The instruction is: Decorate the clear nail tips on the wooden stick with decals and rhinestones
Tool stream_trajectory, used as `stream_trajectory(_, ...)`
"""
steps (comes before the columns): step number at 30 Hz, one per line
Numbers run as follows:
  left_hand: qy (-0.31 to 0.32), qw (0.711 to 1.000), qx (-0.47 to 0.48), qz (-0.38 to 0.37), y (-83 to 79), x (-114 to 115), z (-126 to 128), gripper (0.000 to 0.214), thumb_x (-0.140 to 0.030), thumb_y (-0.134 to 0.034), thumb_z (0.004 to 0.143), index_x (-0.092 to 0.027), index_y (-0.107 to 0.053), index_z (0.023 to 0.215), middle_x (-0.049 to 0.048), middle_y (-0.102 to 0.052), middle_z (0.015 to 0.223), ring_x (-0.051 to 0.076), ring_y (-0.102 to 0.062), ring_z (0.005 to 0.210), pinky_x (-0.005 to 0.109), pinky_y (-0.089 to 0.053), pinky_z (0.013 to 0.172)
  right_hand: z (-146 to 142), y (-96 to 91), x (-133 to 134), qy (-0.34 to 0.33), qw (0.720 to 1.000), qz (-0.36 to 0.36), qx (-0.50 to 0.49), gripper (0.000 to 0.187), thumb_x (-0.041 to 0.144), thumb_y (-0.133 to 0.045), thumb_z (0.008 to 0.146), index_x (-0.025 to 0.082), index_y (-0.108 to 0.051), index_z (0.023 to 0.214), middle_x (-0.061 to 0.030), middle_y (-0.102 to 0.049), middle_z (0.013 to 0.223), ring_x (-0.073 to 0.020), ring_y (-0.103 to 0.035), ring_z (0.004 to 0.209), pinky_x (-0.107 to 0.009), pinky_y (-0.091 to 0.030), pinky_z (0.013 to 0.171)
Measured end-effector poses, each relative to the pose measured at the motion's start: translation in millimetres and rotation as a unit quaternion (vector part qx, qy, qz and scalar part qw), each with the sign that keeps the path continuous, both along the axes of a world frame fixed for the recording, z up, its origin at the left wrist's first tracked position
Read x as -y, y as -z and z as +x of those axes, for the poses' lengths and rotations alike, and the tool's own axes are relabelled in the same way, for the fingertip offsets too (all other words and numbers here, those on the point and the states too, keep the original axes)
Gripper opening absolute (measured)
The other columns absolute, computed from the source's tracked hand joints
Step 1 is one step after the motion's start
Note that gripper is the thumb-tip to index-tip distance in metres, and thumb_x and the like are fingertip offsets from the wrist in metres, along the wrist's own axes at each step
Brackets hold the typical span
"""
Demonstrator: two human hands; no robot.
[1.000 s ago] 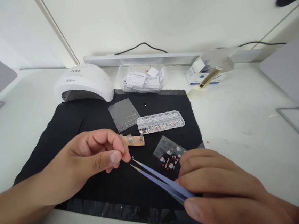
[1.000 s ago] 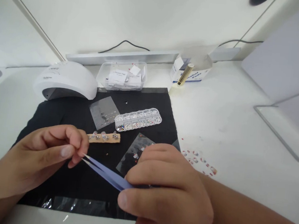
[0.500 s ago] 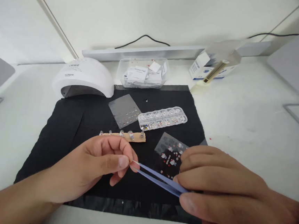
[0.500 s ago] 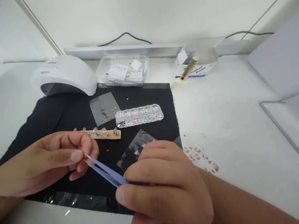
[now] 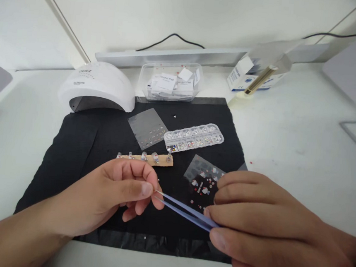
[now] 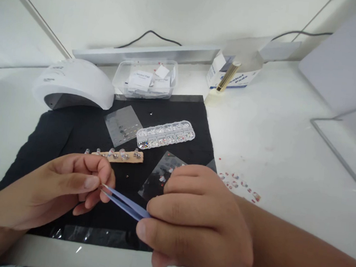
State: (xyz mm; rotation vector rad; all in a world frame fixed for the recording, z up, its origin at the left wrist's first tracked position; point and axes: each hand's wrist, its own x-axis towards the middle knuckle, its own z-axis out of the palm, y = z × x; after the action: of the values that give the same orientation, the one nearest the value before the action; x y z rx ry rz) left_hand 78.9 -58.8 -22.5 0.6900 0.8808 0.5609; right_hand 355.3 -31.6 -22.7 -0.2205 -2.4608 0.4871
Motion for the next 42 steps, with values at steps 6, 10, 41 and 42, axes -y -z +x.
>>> stream_trajectory(6,0.006,1.0,-0.014,-0.014,-1.0,-0.6,-0.5,0.011,-0.026,-0.072,0.084,-0.016,-0.07,0.08,0.0046,-0.072,0.08,0.006,-0.051,0.058,0.011,-0.042,0.047,-6.9,9.0,-0.9,0.016,1.0,0.019,0.0,0.023,0.03,-0.047,0.101,0.02,-0.067,0.093,-0.0034,-0.076,0.084,-0.0162,-0.073,0.077,-0.036,-0.065,0.078)
stream_trajectory(10,0.012,1.0,-0.015,-0.017,-0.3,-1.5,-1.2,0.011,-0.026,-0.071,0.085,-0.015,-0.069,0.08,0.0047,-0.072,0.08,0.005,-0.049,0.057,0.01,-0.041,0.046,-11.9,25.0,-3.0,0.02,0.991,0.066,-0.114,0.024,0.03,-0.048,0.101,0.021,-0.067,0.088,-0.0013,-0.074,0.077,-0.0155,-0.071,0.069,-0.034,-0.063,0.066)
stream_trajectory(41,0.021,0.999,-0.005,-0.042,-1.3,-1.6,0.5,0.014,-0.026,-0.07,0.086,-0.015,-0.063,0.079,0.0044,-0.073,0.081,0.004,-0.047,0.054,0.008,-0.04,0.043,-3.7,1.1,5.2,0.027,0.999,0.017,0.024,0.013,0.025,-0.056,0.097,0.019,-0.067,0.094,-0.0025,-0.077,0.084,-0.0187,-0.074,0.08,-0.037,-0.063,0.08)
stream_trajectory(42,0.023,0.999,-0.007,-0.044,-1.4,-1.8,0.8,0.015,-0.026,-0.07,0.086,-0.015,-0.063,0.079,0.0045,-0.073,0.08,0.004,-0.047,0.054,0.008,-0.039,0.042,-3.5,2.0,5.7,0.031,0.999,0.021,0.024,0.013,0.026,-0.056,0.097,0.019,-0.067,0.094,-0.0023,-0.077,0.082,-0.0186,-0.073,0.08,-0.038,-0.063,0.081)
